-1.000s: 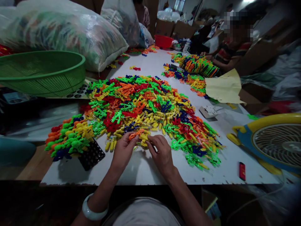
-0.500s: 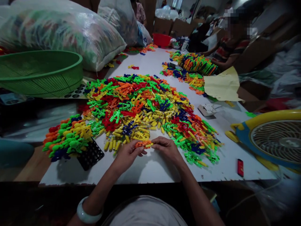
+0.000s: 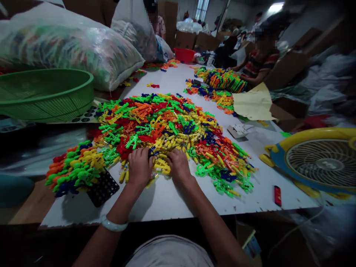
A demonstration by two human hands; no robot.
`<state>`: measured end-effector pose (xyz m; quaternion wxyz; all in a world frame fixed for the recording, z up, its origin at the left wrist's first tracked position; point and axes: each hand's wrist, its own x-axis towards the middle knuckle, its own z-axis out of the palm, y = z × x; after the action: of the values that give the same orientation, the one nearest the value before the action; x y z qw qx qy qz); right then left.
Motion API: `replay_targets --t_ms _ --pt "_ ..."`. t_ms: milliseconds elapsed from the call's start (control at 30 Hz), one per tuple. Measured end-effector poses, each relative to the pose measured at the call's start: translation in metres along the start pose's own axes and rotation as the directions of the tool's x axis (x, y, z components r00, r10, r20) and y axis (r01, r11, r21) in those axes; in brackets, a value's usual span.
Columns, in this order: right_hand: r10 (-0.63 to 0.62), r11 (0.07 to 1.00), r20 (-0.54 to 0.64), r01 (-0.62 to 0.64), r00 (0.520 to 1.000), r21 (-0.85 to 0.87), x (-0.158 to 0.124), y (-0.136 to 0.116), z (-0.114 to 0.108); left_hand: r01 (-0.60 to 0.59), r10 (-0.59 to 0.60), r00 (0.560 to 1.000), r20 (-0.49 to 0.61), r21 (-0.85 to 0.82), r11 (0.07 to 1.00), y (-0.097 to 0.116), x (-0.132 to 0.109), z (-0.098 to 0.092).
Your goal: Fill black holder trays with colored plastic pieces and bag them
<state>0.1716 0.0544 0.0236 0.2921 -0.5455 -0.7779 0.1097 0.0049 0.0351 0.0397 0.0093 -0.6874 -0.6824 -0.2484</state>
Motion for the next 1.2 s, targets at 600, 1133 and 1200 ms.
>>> replay_targets --t_ms 600,1133,1200 --pt "-0.288 0.948 -0.225 0.311 0.931 0.071 -0.03 -0.03 -0.037 0.4 -0.165 0.904 0.394 -0.642 0.654 0.015 -0.026 -0.038" --pt "-0.304 0.919 -0.033 0.302 0.952 0.252 -0.027 -0.017 -0.049 -0.057 0.276 0.882 0.383 -0.495 0.867 0.0 -0.034 -0.044" --pt "-0.327 0.87 0.107 0.255 0.939 0.421 -0.024 -0.003 -0.052 -0.101 0.374 0.805 0.46 -0.515 0.851 0.002 -0.036 -0.043"
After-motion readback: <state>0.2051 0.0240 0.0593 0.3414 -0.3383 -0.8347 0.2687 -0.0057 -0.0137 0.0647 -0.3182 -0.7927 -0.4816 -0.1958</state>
